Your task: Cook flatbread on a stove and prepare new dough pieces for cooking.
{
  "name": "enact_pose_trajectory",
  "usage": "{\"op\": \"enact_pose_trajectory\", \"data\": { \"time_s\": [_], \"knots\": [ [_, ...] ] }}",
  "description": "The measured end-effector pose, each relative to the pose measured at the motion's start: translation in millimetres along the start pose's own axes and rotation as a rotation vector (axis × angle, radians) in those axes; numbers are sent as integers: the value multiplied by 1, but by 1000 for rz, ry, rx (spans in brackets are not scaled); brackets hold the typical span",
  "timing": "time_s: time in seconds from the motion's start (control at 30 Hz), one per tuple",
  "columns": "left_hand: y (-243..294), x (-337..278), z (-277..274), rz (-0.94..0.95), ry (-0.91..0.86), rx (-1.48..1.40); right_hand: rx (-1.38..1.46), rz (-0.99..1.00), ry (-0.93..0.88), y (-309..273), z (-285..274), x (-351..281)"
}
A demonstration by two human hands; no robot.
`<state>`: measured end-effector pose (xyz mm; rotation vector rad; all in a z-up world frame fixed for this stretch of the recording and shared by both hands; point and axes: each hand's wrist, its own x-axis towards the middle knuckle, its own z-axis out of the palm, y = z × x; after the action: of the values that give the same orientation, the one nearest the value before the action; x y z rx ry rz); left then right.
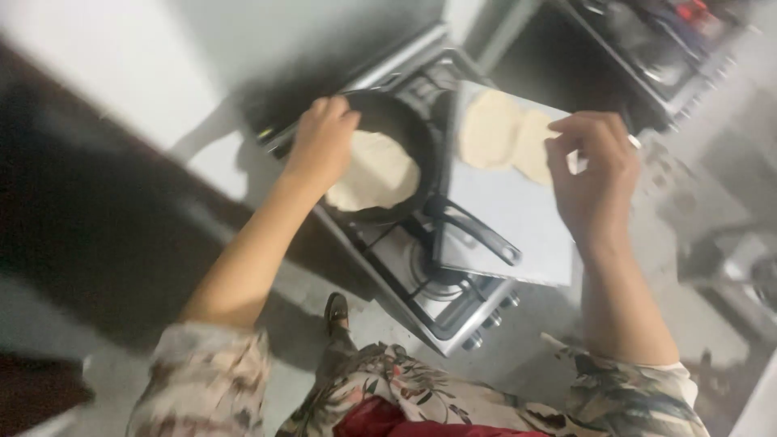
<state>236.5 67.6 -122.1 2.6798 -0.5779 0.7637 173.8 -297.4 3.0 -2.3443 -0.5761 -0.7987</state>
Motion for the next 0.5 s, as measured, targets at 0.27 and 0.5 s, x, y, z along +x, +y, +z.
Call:
{"op": "enact_pose_trajectory", "data": {
  "time_s": [0.27,0.5],
  "knots": [
    [99,-28,-70,283,-16,-200,-115,610,186,80,-88,-187],
    [-5,-106,73,348,25,-397,-625,1100,284,153,-191,-504]
  ]
}}
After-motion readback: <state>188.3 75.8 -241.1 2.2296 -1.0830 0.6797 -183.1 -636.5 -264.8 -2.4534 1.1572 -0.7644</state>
